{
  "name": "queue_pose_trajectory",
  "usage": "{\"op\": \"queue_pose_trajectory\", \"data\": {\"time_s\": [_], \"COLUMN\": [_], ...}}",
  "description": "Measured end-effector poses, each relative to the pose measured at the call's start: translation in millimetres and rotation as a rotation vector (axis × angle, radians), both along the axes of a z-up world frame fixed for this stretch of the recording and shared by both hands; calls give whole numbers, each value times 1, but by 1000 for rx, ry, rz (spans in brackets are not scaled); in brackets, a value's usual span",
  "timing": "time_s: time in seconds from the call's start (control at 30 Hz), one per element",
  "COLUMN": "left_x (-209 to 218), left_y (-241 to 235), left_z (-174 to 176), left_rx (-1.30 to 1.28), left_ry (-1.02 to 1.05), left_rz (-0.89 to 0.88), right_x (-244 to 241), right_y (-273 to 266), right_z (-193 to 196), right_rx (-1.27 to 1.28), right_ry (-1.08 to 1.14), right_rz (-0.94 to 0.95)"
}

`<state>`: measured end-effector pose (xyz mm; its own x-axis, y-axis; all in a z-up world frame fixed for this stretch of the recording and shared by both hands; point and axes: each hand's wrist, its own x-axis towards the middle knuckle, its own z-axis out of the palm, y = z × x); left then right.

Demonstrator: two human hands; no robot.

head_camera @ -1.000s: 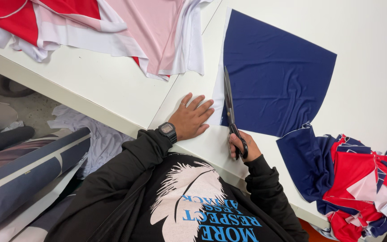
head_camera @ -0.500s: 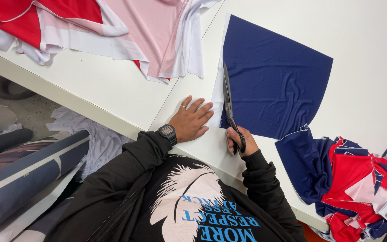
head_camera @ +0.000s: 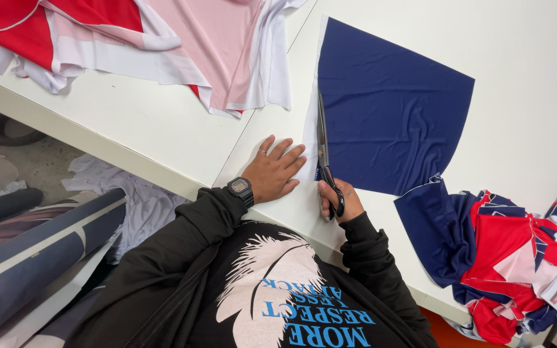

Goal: The person uses shears to cut a blue fabric piece along a paper pattern on a white table. After cutting, they fold the fabric and place it on a stack of similar pieces. They then pick up a red and white fabric piece and begin cutting it.

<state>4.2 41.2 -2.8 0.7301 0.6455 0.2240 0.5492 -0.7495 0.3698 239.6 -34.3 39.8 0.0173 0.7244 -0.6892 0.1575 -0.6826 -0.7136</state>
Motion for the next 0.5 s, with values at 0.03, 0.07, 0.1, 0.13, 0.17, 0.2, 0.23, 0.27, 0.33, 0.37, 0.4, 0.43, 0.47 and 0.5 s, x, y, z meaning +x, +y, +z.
{"op": "queue_pose_trajectory", "data": {"time_s": [0.03, 0.07, 0.1, 0.13, 0.17, 0.2, 0.23, 0.27, 0.33, 0.37, 0.4, 0.43, 0.47, 0.5], "left_x": [0, 1, -1, -3, -5, -8, -13, -16, -19, -19, -17, -10, -4, 3], "left_y": [0, 0, 1, 0, 0, 0, 1, 4, 15, 23, 35, 49, 61, 74], "left_z": [1, 2, 4, 7, 11, 16, 21, 26, 35, 37, 38, 37, 34, 30], "left_rx": [-4, -8, -10, -12, -7, -50, -95, -139, -120, -111, -73, -35, 2, 35], "left_ry": [-2, -4, -8, -13, -17, -7, 2, 12, -67, -107, -115, -126, -136, -108], "left_rz": [-2, -5, 29, 63, 94, 141, 185, 230, 214, 214, 199, 189, 178, 156], "right_x": [-2, -4, -6, -9, -11, -12, -13, -14, -16, -17, -18, -19, -20, -20], "right_y": [0, -1, -2, -3, -4, -6, -9, -11, -15, -14, -13, -11, -10, -9], "right_z": [-1, -1, -2, -2, -1, 0, 0, 0, -1, -3, -4, -5, -5, -5], "right_rx": [-2, -4, 0, 5, 16, 14, 11, 8, 18, 22, 17, 11, 4, 9], "right_ry": [-8, -16, 25, 67, 110, 132, 154, 176, 215, 235, 217, 197, 178, 180], "right_rz": [-5, -10, -27, -45, -65, -85, -108, -131, -150, -151, -158, -161, -164, -161]}}
